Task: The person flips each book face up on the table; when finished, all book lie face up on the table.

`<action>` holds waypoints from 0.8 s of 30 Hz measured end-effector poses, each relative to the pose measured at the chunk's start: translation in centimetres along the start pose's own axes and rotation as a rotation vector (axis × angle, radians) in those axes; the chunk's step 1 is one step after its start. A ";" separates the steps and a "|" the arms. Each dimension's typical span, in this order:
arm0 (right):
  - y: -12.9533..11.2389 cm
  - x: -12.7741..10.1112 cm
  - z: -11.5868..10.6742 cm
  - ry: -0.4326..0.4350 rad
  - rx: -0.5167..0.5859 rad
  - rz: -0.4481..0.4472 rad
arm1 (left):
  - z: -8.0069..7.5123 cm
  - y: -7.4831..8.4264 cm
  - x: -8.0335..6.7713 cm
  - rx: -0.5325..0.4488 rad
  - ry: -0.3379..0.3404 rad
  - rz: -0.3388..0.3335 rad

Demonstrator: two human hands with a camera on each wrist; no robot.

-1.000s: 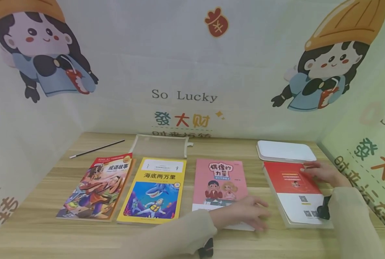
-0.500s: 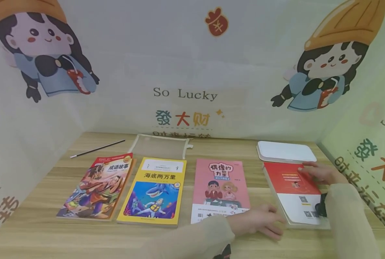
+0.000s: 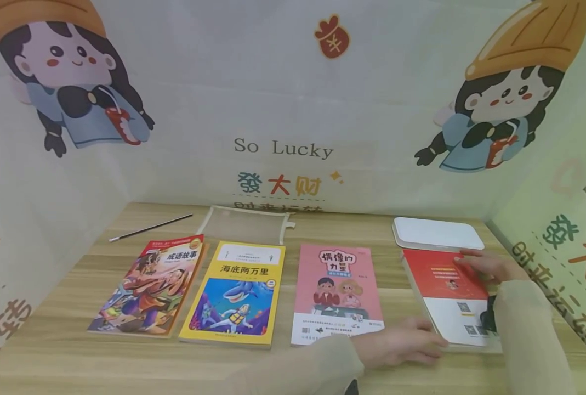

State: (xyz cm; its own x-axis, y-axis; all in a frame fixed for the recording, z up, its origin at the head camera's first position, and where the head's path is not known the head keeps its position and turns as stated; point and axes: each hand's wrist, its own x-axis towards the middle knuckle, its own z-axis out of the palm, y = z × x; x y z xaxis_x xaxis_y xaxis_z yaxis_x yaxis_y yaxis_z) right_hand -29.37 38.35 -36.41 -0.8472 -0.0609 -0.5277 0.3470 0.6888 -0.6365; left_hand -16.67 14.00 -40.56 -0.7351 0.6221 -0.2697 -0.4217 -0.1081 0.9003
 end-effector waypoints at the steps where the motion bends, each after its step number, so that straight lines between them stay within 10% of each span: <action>1: 0.0 0.0 0.1 0.004 0.001 -0.003 | 0.0 -0.1 0.0 0.007 -0.005 0.005; 24: 1.2 -3.3 -2.7 -0.048 0.083 -0.273 | -0.2 0.6 0.1 0.107 0.099 -0.047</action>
State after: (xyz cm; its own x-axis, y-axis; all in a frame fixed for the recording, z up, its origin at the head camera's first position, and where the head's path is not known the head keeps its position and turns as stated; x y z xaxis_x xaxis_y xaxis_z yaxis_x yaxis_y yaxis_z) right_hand -27.27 41.29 -33.95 -0.8946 -0.2716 -0.3549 0.1418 0.5807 -0.8017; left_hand -17.09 13.80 -40.14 -0.7671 0.5443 -0.3397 -0.4016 0.0055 0.9158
